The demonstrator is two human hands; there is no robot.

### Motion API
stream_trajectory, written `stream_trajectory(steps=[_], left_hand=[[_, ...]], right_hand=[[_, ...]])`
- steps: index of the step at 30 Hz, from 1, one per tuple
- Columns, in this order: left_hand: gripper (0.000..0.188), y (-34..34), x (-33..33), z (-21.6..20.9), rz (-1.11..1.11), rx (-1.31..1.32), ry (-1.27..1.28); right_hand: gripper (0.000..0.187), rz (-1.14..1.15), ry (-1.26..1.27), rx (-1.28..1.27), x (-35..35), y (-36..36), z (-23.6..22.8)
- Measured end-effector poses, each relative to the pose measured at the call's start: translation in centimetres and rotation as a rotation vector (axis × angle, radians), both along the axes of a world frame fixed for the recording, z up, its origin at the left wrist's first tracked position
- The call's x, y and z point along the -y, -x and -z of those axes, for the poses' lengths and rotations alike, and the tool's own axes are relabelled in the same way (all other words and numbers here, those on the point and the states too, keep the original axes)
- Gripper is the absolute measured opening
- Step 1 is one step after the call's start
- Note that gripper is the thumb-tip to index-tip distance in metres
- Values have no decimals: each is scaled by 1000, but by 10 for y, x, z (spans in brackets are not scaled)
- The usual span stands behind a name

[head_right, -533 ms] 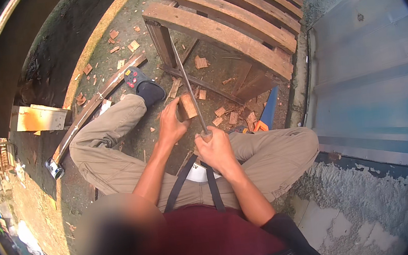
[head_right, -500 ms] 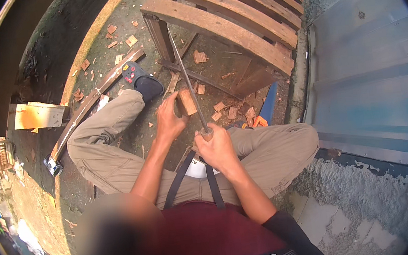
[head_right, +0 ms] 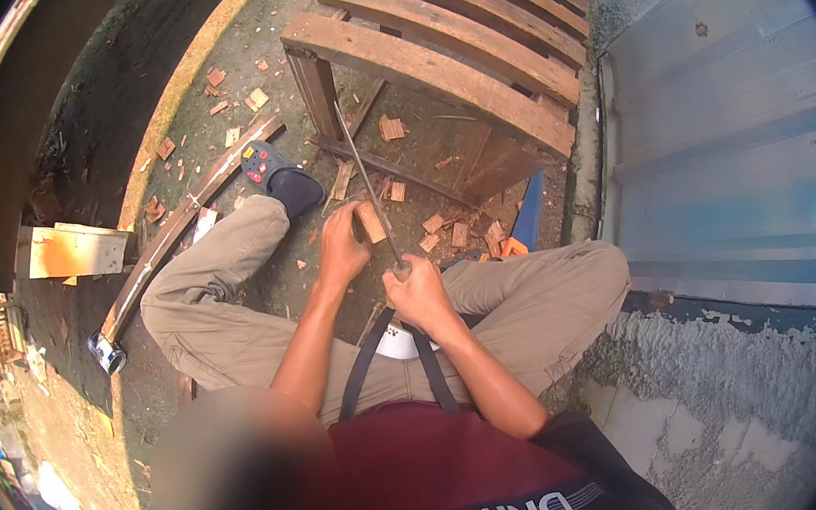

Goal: The person sits on the ground and uses a hand saw to cut a wooden pallet. They then use a hammer to pry apart the slats and remove nails. The person also uses a metal rod to split small pieces of wood.

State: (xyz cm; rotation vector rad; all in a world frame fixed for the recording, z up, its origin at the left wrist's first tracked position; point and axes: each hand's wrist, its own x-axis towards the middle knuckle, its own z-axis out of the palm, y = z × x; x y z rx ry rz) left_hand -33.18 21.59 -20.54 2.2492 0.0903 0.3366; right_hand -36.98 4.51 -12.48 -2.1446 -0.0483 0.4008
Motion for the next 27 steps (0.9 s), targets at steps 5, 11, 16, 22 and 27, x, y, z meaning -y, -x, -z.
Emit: stream_trajectory(steps=[5, 11, 16, 22, 27], left_hand=[[70, -6, 0, -50, 9, 14, 55], [72, -22, -10, -8, -43, -72, 74], [76, 3, -4, -33, -49, -46, 104], [59, -1, -9, -2, -59, -148, 137], [57, 12, -12, -28, -31, -106, 157]], right_hand=[[31, 32, -39, 20, 0, -3, -62], [40, -31, -24, -56, -21, -41, -31], [30, -21, -48, -37, -16, -15, -68], [25, -30, -89, -88, -27, -10, -17], [29, -107, -72, -171, -14, -6, -45]])
